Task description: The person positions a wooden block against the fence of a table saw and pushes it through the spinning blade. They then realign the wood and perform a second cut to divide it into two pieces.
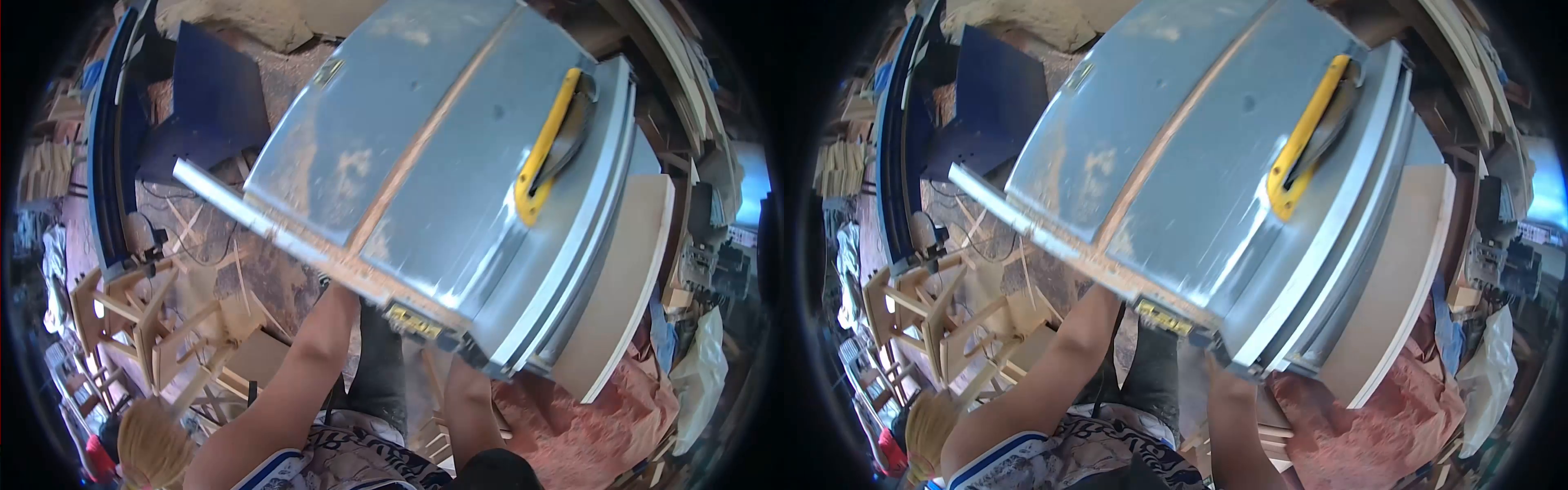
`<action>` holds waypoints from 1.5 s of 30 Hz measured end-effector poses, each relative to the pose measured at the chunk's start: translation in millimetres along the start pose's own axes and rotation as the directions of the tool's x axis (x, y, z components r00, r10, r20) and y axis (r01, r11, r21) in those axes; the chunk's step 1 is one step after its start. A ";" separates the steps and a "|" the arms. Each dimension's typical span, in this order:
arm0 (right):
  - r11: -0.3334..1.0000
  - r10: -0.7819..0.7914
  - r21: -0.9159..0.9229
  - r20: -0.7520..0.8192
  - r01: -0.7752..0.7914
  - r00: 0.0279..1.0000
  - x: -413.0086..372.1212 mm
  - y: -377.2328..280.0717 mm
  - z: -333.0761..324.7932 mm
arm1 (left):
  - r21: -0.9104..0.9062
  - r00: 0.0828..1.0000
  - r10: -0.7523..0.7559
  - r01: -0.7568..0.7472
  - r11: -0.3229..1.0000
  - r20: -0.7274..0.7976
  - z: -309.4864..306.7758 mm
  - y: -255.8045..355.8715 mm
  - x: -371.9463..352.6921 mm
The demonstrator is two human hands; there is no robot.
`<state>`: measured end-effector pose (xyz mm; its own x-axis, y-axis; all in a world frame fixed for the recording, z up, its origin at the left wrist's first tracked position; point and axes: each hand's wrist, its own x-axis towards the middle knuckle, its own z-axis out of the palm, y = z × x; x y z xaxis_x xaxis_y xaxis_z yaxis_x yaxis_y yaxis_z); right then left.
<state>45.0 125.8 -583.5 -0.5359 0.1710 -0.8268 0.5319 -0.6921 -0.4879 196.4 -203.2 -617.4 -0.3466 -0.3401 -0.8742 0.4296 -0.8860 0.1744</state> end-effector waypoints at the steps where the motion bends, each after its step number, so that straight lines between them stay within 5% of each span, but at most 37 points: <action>1: 0.999 0.023 -0.025 -0.024 -0.023 0.999 -10.8 10.0 -14.8 | 0.030 1.000 -0.008 0.009 1.000 -0.016 -9.7 0.7 -11.4; 12: 0.965 0.121 -0.224 -0.090 -0.139 0.989 -49.9 10.2 -125.4 | 0.387 0.990 -0.088 0.123 0.914 -0.108 -77.7 9.4 -95.0; 17: 0.761 0.073 -0.647 0.030 -0.036 0.997 -71.7 -49.3 -234.1 | 0.665 0.991 -0.125 0.130 0.735 -0.057 -103.7 28.0 -111.5; 18: 0.597 0.027 -0.798 0.129 0.088 0.991 -87.3 -67.1 -263.1 | 0.776 0.991 -0.134 0.098 0.623 -0.018 -109.1 34.1 -118.4; 20: -0.039 -0.017 -0.864 0.503 0.502 0.864 -125.8 -92.3 -335.6 | 0.968 0.969 -0.152 -0.163 0.191 0.193 -136.8 53.2 -138.8; 21: -0.443 0.078 -0.880 0.151 0.170 0.985 -195.4 -101.0 -289.5 | 0.892 0.900 -0.229 -0.414 -0.182 0.371 -159.0 65.3 -154.0; 22: -0.417 0.298 -0.869 0.147 0.267 0.943 -251.9 -124.6 -264.5 | 0.640 0.795 -0.357 -0.607 -0.471 0.491 -180.0 78.4 -170.6; 23: -0.371 0.504 -0.855 0.144 0.363 0.852 -312.9 -149.9 -225.8 | 0.625 0.861 -0.508 -0.401 -0.669 0.010 -149.4 99.6 -220.2; 24: -0.311 0.554 -0.856 0.190 0.413 0.810 -366.3 -177.7 -171.3 | 0.406 0.791 -0.600 -0.591 -0.697 0.119 -159.9 116.7 -242.2; 25: -0.250 0.599 -0.852 0.237 0.460 0.765 -416.4 -204.7 -120.7 | 0.144 0.690 -0.698 -0.723 -0.675 0.191 -175.3 133.8 -266.7; 26: 0.013 0.469 -0.874 0.434 0.485 0.769 -454.5 -222.6 -82.9 | 0.112 0.686 -0.699 -0.725 -0.680 0.201 -173.0 142.8 -272.9; 28: 0.409 0.049 -0.646 0.721 0.644 0.691 -506.1 -250.9 -16.2 | 0.514 0.674 -0.732 -0.664 -0.543 0.100 -163.7 156.2 -281.5; 29: 0.109 -0.228 -0.610 0.753 0.785 0.617 -501.3 -259.6 2.0 | 0.426 0.750 -0.651 -0.555 -0.715 -0.117 -117.5 157.4 -312.9; 30: -0.288 -0.451 -0.513 0.817 0.808 0.358 -497.0 -267.5 24.2 | 0.255 0.759 -0.606 -0.553 -0.793 -0.238 -107.3 157.5 -287.2; 31: -0.577 -0.496 -0.442 0.858 0.687 0.136 -483.2 -277.9 41.3 | 0.072 0.768 -0.532 -0.545 -0.835 -0.356 -106.6 160.7 -262.9; 33: -0.603 -0.484 -0.493 0.851 0.627 0.204 -444.4 -289.3 58.0 | 0.551 0.732 -0.631 -0.425 -0.718 -0.258 -43.3 174.5 -317.4; 34: -0.596 -0.477 -0.512 0.845 0.619 0.241 -421.2 -291.7 65.1 | 0.646 0.749 -0.644 -0.416 -0.639 -0.155 -27.2 179.6 -336.2; 36: -0.453 -0.330 -0.683 0.726 0.573 0.604 -393.8 -292.8 75.2 | 0.726 0.768 -0.638 -0.403 -0.557 -0.063 -20.5 190.5 -364.1; 38: -0.462 -0.365 -0.671 0.739 0.579 0.566 -411.3 -288.6 71.8 | 0.354 0.732 -0.678 -0.653 -0.670 0.066 -7.1 202.7 -373.8; 40: -0.478 -0.393 -0.654 0.756 0.587 0.523 -439.7 -279.7 69.1 | 0.210 0.715 -0.691 -0.695 -0.687 0.108 23.3 200.5 -409.3; 41: -0.383 -0.406 -0.675 0.736 0.630 0.542 -461.2 -264.9 53.4 | 0.081 0.696 -0.706 -0.717 -0.692 0.132 34.3 198.1 -439.3; 43: -0.298 -0.416 -0.656 0.743 0.693 0.524 -515.0 -238.6 29.3 | 0.404 0.670 -0.652 -0.739 -0.539 0.355 72.3 181.5 -498.1; 45: -0.268 -0.432 -0.575 0.789 0.773 0.438 -575.3 -200.7 4.2 | 0.444 0.503 -0.548 -0.861 -0.248 0.669 94.3 156.6 -532.8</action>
<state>243.7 163.3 -8.8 -0.9813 -0.1796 0.0695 -0.1794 0.7213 -0.6690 369.7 -190.4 -81.6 -0.9672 0.1038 -0.2320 -0.1786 0.3722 0.9108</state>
